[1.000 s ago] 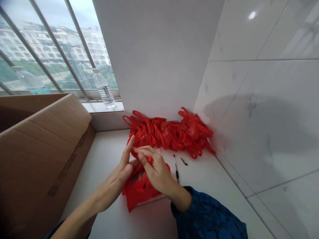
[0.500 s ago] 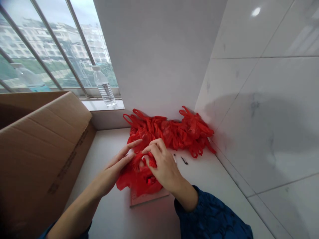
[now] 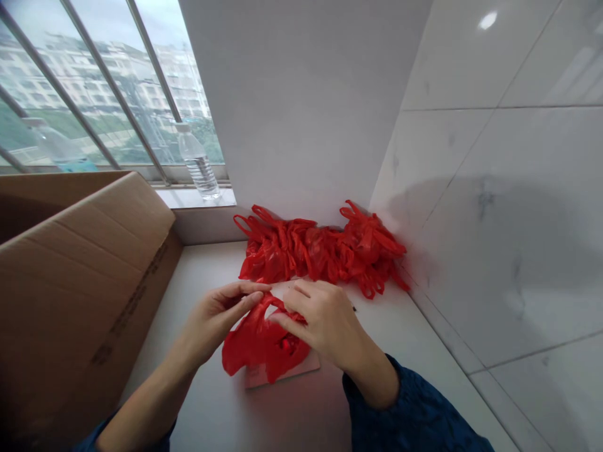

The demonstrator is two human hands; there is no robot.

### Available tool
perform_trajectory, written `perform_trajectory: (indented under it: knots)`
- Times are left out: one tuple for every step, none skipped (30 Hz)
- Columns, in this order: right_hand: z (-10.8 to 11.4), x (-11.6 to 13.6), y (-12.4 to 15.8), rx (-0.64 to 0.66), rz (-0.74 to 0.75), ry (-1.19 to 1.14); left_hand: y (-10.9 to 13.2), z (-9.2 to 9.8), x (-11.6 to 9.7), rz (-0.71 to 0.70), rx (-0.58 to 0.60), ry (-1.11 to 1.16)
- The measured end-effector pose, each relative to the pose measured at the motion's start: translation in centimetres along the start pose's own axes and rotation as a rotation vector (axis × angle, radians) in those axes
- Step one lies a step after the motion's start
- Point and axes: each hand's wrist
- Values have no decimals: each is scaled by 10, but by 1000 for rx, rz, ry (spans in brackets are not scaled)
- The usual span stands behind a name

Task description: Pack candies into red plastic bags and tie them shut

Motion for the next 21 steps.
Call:
perform_trajectory:
  knots:
    - [4, -1, 2, 72, -14, -38, -3, 4, 2, -48, -54, -67]
    - [7, -3, 5, 142, -35, -73, -6, 9, 6, -92, -111, -137]
    - [11, -5, 8, 203, -62, -104, -10, 16, 10, -130, -169, -205]
    - [14, -7, 11, 255, -94, -131, -13, 23, 14, -158, -219, -266]
    - [17, -10, 14, 303, -129, -155, -17, 30, 18, -176, -262, -316]
    - [20, -12, 16, 341, -162, -175, -21, 37, 23, -180, -292, -358]
    - [22, -13, 17, 374, -188, -193, -24, 43, 27, -177, -316, -396]
    - [24, -14, 17, 404, -211, -213, -27, 48, 30, -169, -333, -429]
    - [25, -15, 17, 430, -230, -240, -29, 51, 32, -157, -338, -456]
    - [26, -17, 15, 453, -245, -282, -31, 54, 34, -140, -332, -471]
    - [27, -20, 14, 472, -254, -347, -32, 56, 35, -123, -310, -460]
    - [26, -23, 12, 488, -261, -435, -33, 58, 36, -105, -275, -419]
    - [25, -28, 11, 494, -269, -536, -33, 61, 36, -85, -237, -353]
    - [22, -35, 10, 481, -285, -622, -32, 64, 37, -59, -200, -282]
    - [17, -42, 11, 447, -317, -662, -31, 68, 38, -27, -181, -233]
    - [11, -49, 12, 394, -361, -641, -28, 72, 39, 13, -173, -228]
    - [4, -55, 14, 337, -411, -556, -25, 76, 42, 59, -170, -273]
    - [-4, -60, 17, 296, -450, -427, -21, 78, 44, 101, -164, -357]
    - [-13, -61, 20, 294, -461, -308, -16, 79, 47, 123, -135, -453]
    - [-23, -60, 23, 340, -434, -231, -10, 77, 49, 125, -79, -541]
    - [-32, -55, 26, 413, -380, -210, -5, 73, 52, 105, -7, -613]
Point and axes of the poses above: each hand's wrist, its own y-axis away from the middle knuckle, its own z-axis out of the back of the hand, x = y × z, and after that the axes turned 9 degrees about y, right-handed
